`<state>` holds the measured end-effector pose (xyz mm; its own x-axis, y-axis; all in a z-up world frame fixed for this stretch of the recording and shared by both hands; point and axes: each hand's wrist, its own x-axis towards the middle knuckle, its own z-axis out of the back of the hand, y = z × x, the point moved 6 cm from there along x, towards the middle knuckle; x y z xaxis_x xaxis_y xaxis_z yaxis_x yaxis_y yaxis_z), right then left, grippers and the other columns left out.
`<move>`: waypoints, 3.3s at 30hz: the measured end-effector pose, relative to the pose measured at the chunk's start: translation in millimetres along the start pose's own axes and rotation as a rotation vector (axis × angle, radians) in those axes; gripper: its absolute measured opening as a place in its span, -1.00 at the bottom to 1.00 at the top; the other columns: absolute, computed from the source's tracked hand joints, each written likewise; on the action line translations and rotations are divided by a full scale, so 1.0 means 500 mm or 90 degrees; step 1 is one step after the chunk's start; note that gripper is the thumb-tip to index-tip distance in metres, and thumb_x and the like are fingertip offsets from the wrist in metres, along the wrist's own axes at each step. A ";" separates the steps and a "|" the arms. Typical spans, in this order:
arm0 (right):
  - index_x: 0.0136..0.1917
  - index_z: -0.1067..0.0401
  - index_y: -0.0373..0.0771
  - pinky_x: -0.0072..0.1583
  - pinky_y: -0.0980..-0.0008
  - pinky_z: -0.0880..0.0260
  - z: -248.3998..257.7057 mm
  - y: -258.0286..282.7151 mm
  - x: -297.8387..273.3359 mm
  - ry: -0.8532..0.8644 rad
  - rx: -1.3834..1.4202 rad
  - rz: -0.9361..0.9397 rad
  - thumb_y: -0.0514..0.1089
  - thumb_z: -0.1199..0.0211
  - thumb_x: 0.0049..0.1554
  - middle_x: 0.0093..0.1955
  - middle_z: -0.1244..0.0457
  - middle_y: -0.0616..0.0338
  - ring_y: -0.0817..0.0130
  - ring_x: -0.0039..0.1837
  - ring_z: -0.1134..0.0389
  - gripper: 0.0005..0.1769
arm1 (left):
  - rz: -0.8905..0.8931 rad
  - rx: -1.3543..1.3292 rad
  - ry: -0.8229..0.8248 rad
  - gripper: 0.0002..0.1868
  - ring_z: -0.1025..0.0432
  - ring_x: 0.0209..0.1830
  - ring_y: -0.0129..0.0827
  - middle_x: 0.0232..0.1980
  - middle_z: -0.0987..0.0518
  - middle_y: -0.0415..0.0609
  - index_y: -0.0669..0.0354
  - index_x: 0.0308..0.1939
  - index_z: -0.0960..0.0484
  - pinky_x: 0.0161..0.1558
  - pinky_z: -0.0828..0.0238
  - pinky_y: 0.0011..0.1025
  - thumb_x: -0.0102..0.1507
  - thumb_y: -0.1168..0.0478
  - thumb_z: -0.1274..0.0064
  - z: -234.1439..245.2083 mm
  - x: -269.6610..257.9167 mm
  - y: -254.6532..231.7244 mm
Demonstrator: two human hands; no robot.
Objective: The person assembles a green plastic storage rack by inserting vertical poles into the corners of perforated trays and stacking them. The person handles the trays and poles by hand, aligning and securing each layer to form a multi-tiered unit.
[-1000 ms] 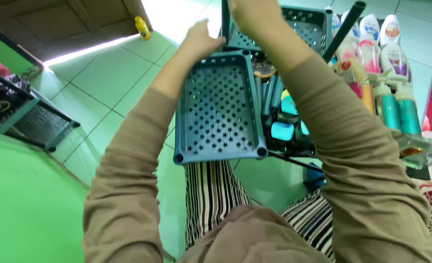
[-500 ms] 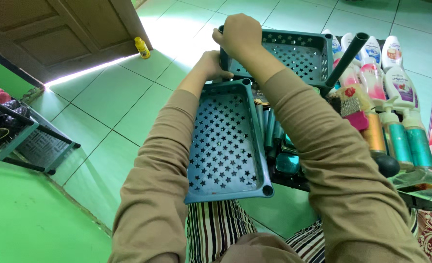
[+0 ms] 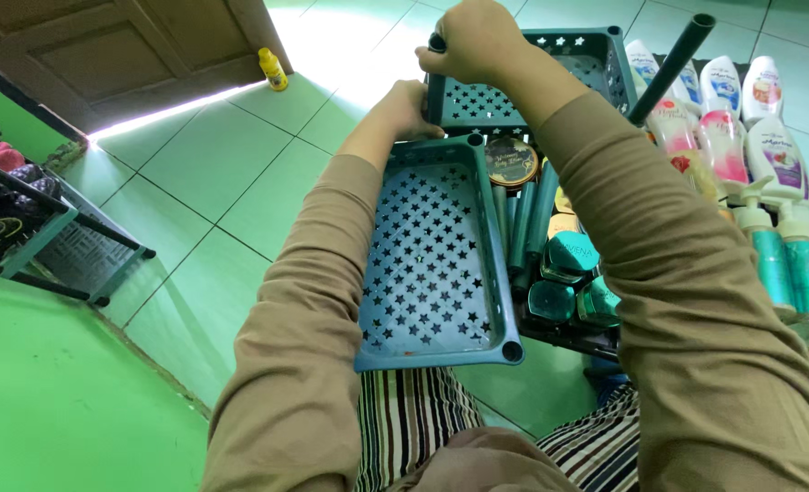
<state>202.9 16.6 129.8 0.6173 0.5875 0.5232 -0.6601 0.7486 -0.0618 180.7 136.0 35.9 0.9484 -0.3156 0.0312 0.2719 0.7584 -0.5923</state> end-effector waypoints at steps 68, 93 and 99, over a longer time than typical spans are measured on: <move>-0.13 -0.57 0.06 0.25 0.25 -0.03 -0.072 0.164 -0.070 0.408 -0.753 0.405 0.27 -0.29 0.10 -0.25 -0.31 0.38 0.45 -0.04 -0.27 -0.69 | -0.053 0.071 0.049 -0.53 -0.54 0.08 -0.05 0.04 -0.68 0.16 0.18 -0.03 -0.70 0.18 -0.42 -0.24 0.05 0.06 -0.39 -0.020 0.027 0.021; 0.15 -0.31 -0.54 0.00 0.06 -0.50 0.039 0.024 -0.389 0.447 0.079 -0.310 0.18 -0.63 -0.15 -0.02 -0.32 -0.36 -0.15 0.01 -0.41 -0.09 | -0.104 0.290 -0.012 -0.37 -0.49 0.09 0.15 0.04 -0.61 0.27 0.25 0.15 -0.55 0.08 -0.45 -0.07 0.12 0.01 -0.41 -0.034 0.043 0.017; -0.04 -0.52 -0.41 0.05 0.20 -0.56 0.001 0.017 -0.430 0.599 0.167 -0.360 0.26 -0.45 0.00 -0.10 -0.47 -0.15 0.05 -0.03 -0.56 -0.35 | -0.066 0.296 -0.002 -0.40 -0.49 0.10 0.14 0.03 -0.61 0.27 0.22 0.14 -0.52 0.07 -0.45 -0.05 0.15 0.01 -0.37 -0.034 0.028 0.004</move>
<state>64.5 -103.6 17.1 0.8600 0.2660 -0.4354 -0.1849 0.9579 0.2198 191.7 123.3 21.7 0.9125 -0.4023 0.0736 0.4090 0.8979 -0.1627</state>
